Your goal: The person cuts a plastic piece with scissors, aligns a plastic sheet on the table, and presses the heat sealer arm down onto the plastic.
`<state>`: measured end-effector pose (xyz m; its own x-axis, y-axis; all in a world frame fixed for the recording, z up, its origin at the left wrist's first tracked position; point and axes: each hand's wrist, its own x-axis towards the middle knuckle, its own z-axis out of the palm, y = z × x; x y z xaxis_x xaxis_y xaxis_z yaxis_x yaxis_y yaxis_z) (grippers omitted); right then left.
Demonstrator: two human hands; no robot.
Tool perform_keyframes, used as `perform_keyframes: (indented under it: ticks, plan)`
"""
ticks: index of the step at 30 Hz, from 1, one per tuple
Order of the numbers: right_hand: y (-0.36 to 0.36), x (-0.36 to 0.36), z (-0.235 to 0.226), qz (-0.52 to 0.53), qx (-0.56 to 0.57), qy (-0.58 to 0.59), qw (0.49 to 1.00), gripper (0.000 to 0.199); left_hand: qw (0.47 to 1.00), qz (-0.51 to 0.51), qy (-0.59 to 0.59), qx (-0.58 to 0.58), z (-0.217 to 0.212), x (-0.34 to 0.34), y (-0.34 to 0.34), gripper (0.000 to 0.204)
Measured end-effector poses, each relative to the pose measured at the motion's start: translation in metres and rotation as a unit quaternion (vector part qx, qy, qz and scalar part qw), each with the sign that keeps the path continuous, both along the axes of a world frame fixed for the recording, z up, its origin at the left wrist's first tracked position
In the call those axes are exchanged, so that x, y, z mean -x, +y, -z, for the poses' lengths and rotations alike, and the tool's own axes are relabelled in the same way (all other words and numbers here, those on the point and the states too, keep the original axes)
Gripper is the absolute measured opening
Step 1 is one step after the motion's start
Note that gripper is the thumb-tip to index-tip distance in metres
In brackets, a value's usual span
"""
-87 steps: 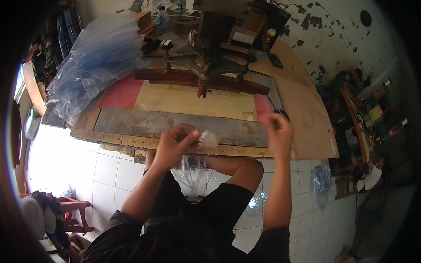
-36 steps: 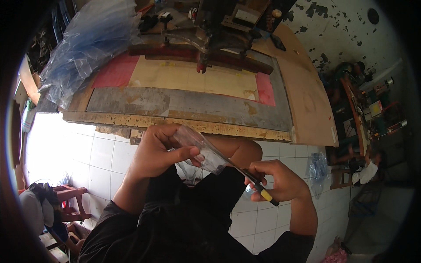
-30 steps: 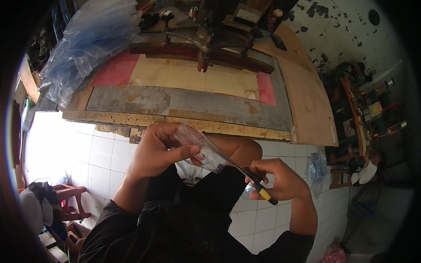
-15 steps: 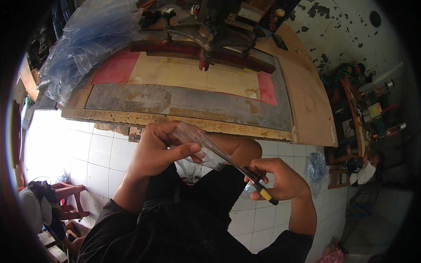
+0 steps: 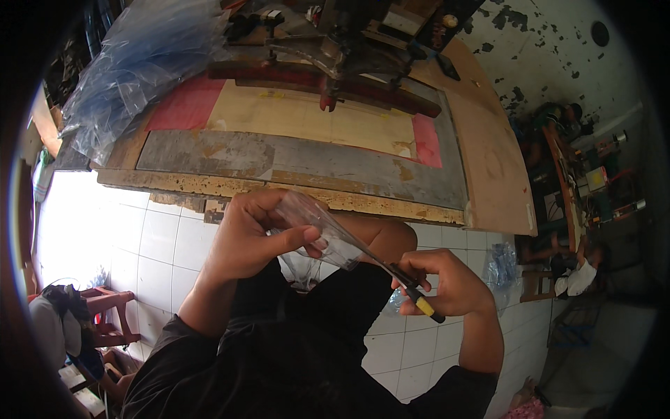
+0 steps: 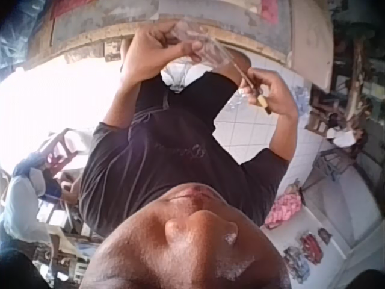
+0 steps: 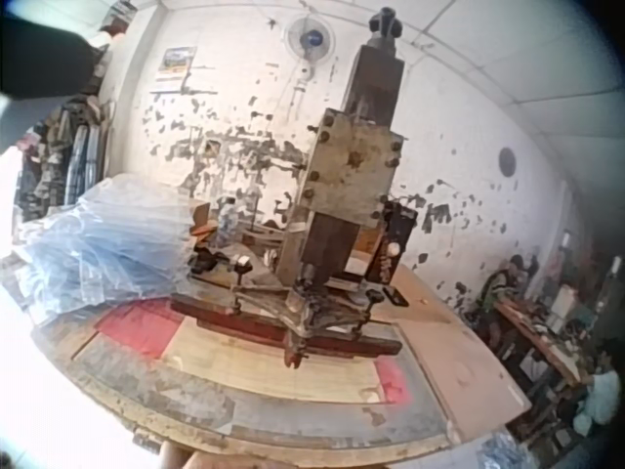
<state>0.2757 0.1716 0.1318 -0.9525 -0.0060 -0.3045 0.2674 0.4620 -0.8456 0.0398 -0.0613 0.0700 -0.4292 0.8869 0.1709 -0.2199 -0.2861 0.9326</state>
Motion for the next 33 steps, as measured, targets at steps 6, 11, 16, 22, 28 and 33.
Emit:
perform_keyframes:
  ticks: [6,11,16,22,28,33]
  plan:
    - [0.0002,-0.0005,0.0002,0.008,0.005,-0.006,1.000,0.040,1.000,0.005,0.005,-0.011,0.0007,0.0003,0.0006,0.015]
    - [0.0012,0.0002,0.0021,0.011,0.014,-0.006,1.000,0.040,1.000,-0.002,0.022,0.010,-0.0014,0.0008,-0.0005,0.014]
    - [0.0008,0.0005,0.0015,0.007,0.000,-0.002,1.000,0.040,1.000,-0.004,0.012,0.000,-0.0013,-0.0002,0.0009,0.014]
    - [0.0010,0.0012,0.0014,0.011,0.002,-0.009,1.000,0.040,1.000,-0.004,0.007,-0.004,-0.0008,0.0004,0.0008,0.015]
    - [0.0018,0.0003,0.0027,0.013,-0.015,-0.007,1.000,0.037,1.000,-0.004,0.015,-0.004,0.0021,0.0007,0.0013,0.017]
    - [-0.0008,-0.0007,-0.0010,0.042,-0.019,-0.023,0.999,0.036,1.000,-0.012,0.011,-0.005,0.0005,-0.0003,0.0014,0.019]
